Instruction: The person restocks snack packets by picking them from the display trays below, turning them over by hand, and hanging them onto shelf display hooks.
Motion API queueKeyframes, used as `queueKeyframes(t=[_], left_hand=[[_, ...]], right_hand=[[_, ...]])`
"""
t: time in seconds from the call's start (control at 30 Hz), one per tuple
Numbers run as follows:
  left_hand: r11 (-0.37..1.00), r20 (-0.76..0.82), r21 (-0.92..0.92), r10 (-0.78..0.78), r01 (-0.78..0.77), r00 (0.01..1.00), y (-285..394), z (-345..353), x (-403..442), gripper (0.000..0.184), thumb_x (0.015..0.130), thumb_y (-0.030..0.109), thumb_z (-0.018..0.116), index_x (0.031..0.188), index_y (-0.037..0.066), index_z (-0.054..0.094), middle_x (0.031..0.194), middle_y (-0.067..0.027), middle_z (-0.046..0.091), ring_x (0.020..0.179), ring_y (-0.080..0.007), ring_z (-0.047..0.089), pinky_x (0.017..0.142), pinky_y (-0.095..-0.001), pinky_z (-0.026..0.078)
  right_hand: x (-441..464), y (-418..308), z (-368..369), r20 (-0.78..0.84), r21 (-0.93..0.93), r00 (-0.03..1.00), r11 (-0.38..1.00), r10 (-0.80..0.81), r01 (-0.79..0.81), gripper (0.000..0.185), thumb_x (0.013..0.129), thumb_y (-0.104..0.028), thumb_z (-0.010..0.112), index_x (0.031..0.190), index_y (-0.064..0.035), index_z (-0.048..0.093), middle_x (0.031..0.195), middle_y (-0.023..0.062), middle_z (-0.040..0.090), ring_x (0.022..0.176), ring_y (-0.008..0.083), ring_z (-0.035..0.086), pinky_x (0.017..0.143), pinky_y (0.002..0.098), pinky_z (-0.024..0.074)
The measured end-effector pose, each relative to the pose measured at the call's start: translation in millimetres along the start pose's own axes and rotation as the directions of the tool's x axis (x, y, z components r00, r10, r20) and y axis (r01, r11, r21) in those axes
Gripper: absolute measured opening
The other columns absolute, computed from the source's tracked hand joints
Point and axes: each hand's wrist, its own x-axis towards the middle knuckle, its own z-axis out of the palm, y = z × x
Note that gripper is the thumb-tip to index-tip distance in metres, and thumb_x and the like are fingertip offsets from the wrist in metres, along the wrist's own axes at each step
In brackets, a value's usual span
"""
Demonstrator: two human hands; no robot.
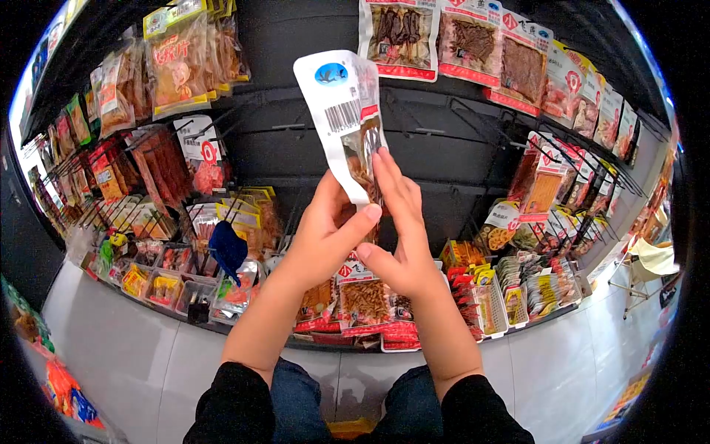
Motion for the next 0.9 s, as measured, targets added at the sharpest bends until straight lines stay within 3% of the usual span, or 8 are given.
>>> queueKeyframes(t=[0.23,0.4,0.47,0.53,0.6,0.67,0.83,0.9], left_hand=[[0.99,-0.123,0.001,0.14,-0.141,0.982,2,-14,-3,0.032,0.084,0.005,0.04,0.115,-0.003,0.039,0.107,-0.0079,0.051,0.093,-0.0103,0.049,0.081,-0.0252,0.039],[0.99,-0.197,-0.006,0.139,-0.143,0.971,10,-21,0,0.029,0.085,0.006,0.039,0.113,-0.004,0.041,0.101,-0.0065,0.053,0.089,-0.0091,0.05,0.078,-0.0231,0.04],[0.989,-0.217,-0.002,0.145,-0.149,0.965,12,-24,0,0.029,0.086,0.006,0.039,0.112,-0.004,0.042,0.1,-0.0063,0.054,0.088,-0.0089,0.05,0.077,-0.0229,0.04],[0.991,-0.253,-0.018,0.127,-0.136,0.959,15,-27,-2,0.027,0.086,0.005,0.039,0.111,-0.005,0.043,0.098,-0.006,0.055,0.087,-0.0086,0.051,0.077,-0.0226,0.04],[0.991,-0.249,-0.032,0.12,-0.132,0.961,14,-30,-2,0.027,0.086,0.005,0.041,0.11,-0.005,0.045,0.098,-0.0063,0.055,0.087,-0.0087,0.051,0.077,-0.0226,0.04],[0.993,-0.262,-0.048,0.094,-0.11,0.96,11,-32,-3,0.031,0.082,0.004,0.041,0.112,-0.005,0.045,0.102,-0.0084,0.055,0.091,-0.014,0.053,0.082,-0.0265,0.041],[0.995,-0.269,-0.065,0.05,-0.07,0.962,5,-36,-3,0.029,0.083,0.004,0.045,0.111,-0.004,0.047,0.1,-0.007,0.056,0.088,-0.0124,0.054,0.079,-0.0252,0.042],[0.998,-0.234,-0.037,0.04,-0.05,0.971,-1,-36,-3,0.025,0.086,0.007,0.047,0.109,-0.001,0.049,0.079,0.0023,0.053,0.064,-0.0019,0.044,0.055,-0.017,0.035]], right_hand=[[-2,-10,-5,-0.013,-0.153,0.998,0.986,-0.069,0.066,0.062,0.059,-0.021,0.062,0.118,-0.0051,0.049,0.134,0.0219,0.028,0.111,0.0369,0.034,0.096,0.0432,0.0234],[-2,-13,-8,0.001,-0.369,0.997,0.927,-0.079,0.074,0.057,0.062,-0.022,0.062,0.116,-0.006,0.05,0.132,0.0189,0.033,0.116,0.0375,0.03,0.098,0.0442,0.0209],[-3,-6,-7,-0.175,-0.385,0.982,0.923,-0.069,-0.004,0.055,0.065,-0.021,0.06,0.117,-0.006,0.048,0.13,0.0178,0.035,0.117,0.0372,0.029,0.098,0.0442,0.0197],[-3,-2,-9,-0.298,-0.317,0.953,0.947,-0.054,-0.046,0.056,0.07,-0.013,0.06,0.122,-0.0032,0.041,0.126,0.0173,0.038,0.116,0.0308,0.032,0.097,0.0412,0.0236],[-3,6,-3,-0.404,0.25,0.896,0.965,0.183,-0.085,0.056,0.074,-0.009,0.059,0.125,-0.0011,0.035,0.12,0.0163,0.041,0.11,0.0226,0.039,0.092,0.0358,0.0324],[1,3,-5,-0.384,0.469,0.869,0.877,0.312,-0.107,0.048,0.081,-0.009,0.056,0.122,0.0001,0.034,0.108,0.0121,0.048,0.088,0.0129,0.05,0.075,0.0256,0.0429],[-3,9,-10,-0.196,0.717,0.842,0.659,0.503,-0.227,0.032,0.083,-0.015,0.056,0.109,0.001,0.046,0.081,0.0018,0.055,0.071,0.008,0.05,0.065,0.0222,0.0425],[-7,18,-10,-0.196,0.706,0.848,0.671,0.493,-0.227,0.026,0.084,-0.016,0.056,0.104,0.0007,0.049,0.08,0.0011,0.055,0.07,0.007,0.049,0.063,0.0212,0.0412]])
